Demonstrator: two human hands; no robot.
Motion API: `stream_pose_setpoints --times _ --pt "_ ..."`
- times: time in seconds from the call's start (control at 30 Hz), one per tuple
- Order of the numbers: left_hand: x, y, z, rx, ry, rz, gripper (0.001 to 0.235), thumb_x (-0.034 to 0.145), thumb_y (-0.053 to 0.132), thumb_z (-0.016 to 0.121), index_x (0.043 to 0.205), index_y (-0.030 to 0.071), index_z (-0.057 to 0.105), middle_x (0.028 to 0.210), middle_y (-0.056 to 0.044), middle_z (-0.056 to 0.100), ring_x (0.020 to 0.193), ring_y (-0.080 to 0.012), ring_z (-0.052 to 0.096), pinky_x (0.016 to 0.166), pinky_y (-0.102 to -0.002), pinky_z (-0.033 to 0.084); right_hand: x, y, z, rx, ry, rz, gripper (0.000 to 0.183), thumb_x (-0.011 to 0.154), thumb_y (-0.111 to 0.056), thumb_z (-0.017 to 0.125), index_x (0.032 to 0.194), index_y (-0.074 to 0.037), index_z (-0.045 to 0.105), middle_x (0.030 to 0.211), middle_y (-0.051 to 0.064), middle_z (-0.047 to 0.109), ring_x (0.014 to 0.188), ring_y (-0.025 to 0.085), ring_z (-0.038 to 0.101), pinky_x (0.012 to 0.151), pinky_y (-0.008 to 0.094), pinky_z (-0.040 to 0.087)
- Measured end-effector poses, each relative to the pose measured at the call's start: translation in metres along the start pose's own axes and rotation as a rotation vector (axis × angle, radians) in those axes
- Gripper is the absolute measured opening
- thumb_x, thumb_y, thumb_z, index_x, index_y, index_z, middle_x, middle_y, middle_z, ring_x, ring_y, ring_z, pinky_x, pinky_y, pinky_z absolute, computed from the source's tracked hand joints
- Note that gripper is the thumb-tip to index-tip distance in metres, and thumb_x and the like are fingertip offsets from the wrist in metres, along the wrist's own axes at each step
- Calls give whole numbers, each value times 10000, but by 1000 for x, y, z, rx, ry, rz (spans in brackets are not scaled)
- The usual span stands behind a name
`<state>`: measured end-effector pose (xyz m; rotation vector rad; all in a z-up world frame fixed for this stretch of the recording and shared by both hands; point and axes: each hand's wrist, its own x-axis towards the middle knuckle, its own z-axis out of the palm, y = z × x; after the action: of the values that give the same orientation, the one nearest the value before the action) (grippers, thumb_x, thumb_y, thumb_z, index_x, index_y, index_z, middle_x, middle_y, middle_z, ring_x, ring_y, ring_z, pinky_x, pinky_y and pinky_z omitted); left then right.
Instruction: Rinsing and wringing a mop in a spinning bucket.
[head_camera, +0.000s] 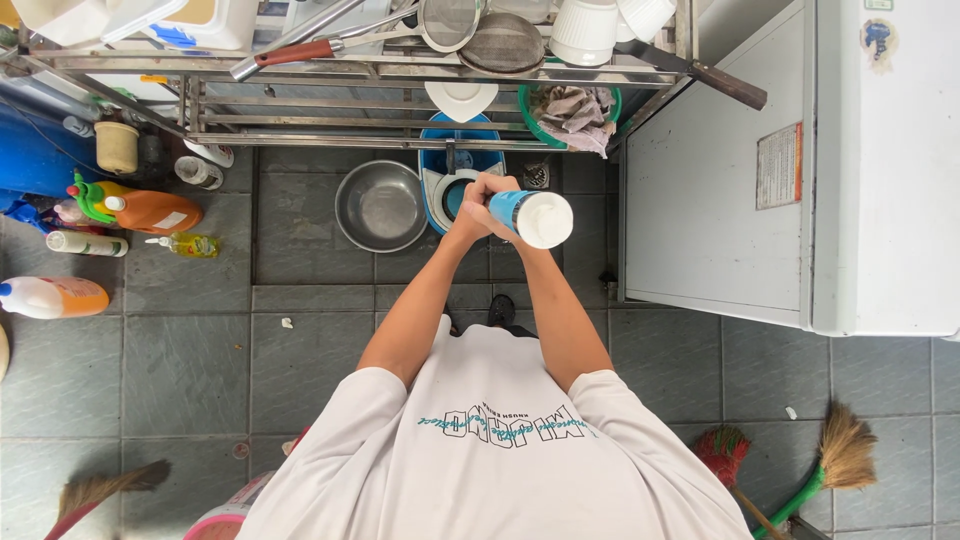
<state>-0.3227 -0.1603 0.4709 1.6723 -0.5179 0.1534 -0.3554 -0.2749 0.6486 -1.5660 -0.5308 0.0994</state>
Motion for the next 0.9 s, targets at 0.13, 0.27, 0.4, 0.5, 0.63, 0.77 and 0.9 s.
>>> stream_pose_setpoints --times 0.13,0.27,0.4,0.5,0.63,0.77,0.9 --pt "3 10 -2 17 7 31 437 814 185 849 1023 66 484 823 -73 705 739 -146 696 689 -271 545 1 4 1 -11 4 1 250 880 -168 757 825 -37 551 729 9 595 660 70 517 630 250 435" --pt "7 17 -3 -25 10 57 444 842 190 838 1051 67 467 848 -73 701 753 -146 696 697 -264 547 1 9 0 -31 11 5 264 874 -172 767 821 -37 546 722 6 589 651 68 509 622 249 435" --pt "9 26 -2 -53 -8 -7 390 867 185 816 1051 72 492 866 -53 702 773 -119 688 708 -260 546 -1 8 -2 -57 28 15 265 871 -176 775 831 -38 552 727 2 578 661 67 505 628 246 431" --pt "16 49 -6 -103 -27 -92 305 884 165 793 1034 79 541 899 -41 695 805 -106 664 733 -261 536 -2 11 -2 -45 65 32 251 876 -176 780 845 -46 568 745 -8 575 684 61 503 644 240 427" --pt "22 58 -6 -107 -48 -142 255 868 146 772 1035 85 589 918 -21 690 831 -91 658 751 -256 534 -2 18 0 3 116 46 236 886 -174 780 862 -60 575 764 -24 579 700 49 506 663 231 429" --pt "25 75 -9 -133 -64 -162 214 879 131 739 1041 99 604 912 7 680 831 -75 641 758 -246 527 -3 23 1 55 154 44 228 896 -164 780 885 -68 574 776 -36 572 712 37 496 674 225 423" --pt "23 78 -10 -175 -59 -160 184 897 124 722 1038 103 607 933 10 677 844 -75 627 772 -247 522 -3 26 1 52 158 -8 226 897 -157 776 886 -68 568 792 -37 569 723 33 484 678 223 424"
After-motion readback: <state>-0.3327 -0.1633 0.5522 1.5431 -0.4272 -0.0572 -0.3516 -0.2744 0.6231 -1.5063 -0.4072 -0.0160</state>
